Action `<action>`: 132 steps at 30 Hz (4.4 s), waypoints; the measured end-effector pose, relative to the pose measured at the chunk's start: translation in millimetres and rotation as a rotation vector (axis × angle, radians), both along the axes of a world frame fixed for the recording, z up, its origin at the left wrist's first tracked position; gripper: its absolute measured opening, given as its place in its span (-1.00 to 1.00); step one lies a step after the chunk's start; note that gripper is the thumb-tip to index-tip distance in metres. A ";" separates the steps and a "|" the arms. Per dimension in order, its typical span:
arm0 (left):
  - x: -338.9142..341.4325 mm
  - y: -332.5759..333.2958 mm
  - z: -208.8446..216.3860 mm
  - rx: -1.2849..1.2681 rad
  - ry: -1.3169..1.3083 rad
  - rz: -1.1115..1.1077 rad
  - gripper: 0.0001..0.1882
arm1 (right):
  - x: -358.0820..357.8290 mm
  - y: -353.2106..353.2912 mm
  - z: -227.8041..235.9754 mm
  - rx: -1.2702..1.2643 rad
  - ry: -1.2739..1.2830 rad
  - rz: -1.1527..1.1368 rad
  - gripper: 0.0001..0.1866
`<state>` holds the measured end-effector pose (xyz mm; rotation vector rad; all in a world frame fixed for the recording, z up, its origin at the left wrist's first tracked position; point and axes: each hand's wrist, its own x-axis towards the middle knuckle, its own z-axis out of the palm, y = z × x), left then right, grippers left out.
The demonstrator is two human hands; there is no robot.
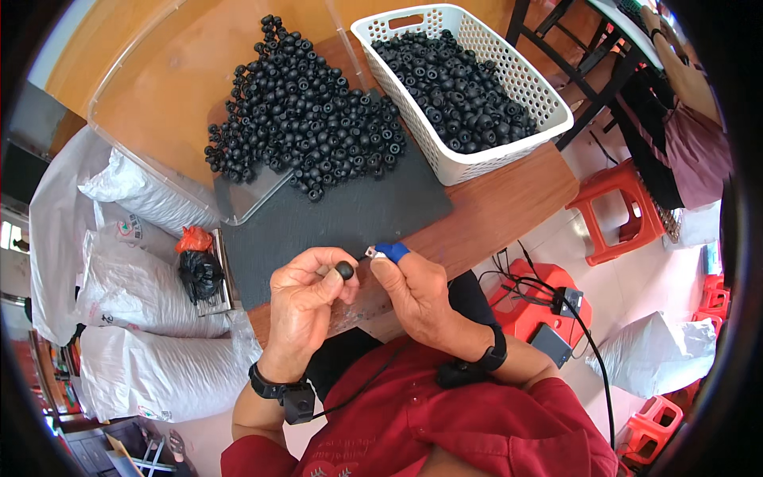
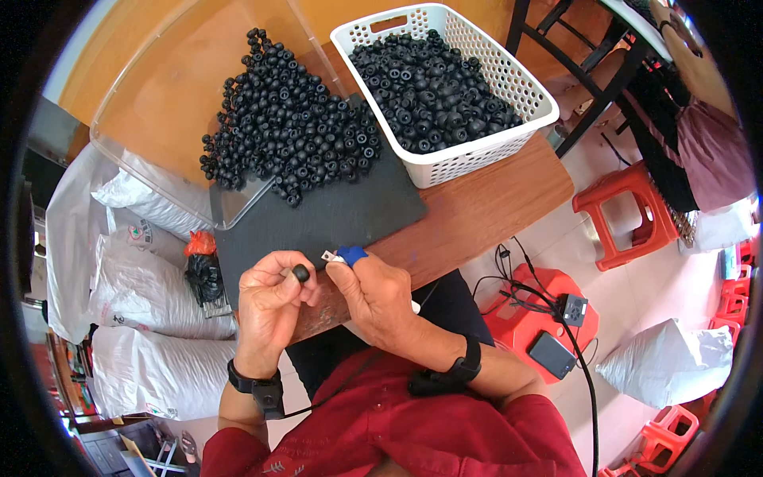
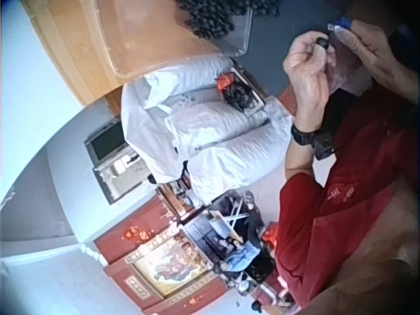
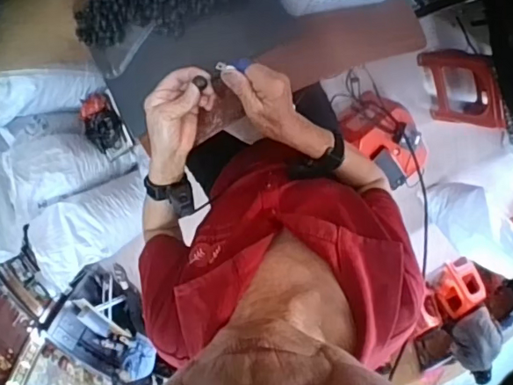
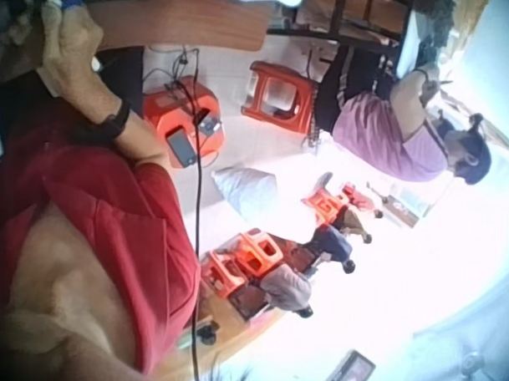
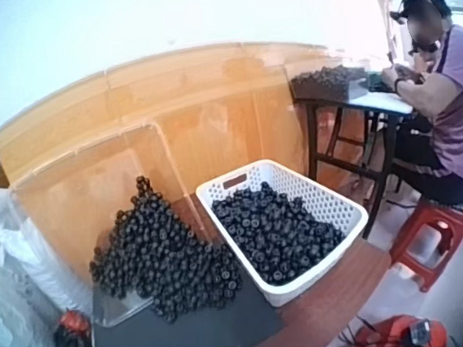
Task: Manually assemble small plastic components at a workbench.
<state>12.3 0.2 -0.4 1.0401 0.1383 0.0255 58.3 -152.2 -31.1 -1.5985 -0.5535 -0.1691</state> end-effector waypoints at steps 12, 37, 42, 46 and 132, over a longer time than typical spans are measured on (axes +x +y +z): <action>173.5 -31.7 89.0 0.799 -0.270 -0.082 -0.74 | -8.9 -5.4 -3.1 -0.147 0.015 -0.011 -0.72; 73.8 53.2 -29.0 1.718 -0.440 0.372 -0.74 | -9.7 -2.5 -4.3 -0.154 0.000 0.090 -0.87; 74.8 49.7 -32.6 1.798 -0.444 0.352 -0.74 | -9.4 0.2 -4.0 -0.122 -0.023 0.048 -0.78; 73.9 50.3 -29.7 1.789 -0.417 0.389 -0.72 | -7.8 -0.8 -3.8 -0.124 -0.011 0.049 -0.77; -17.3 -2.1 -16.1 -0.194 0.112 0.055 -0.77 | -9.5 6.7 -2.0 -0.241 -0.405 -0.056 -0.74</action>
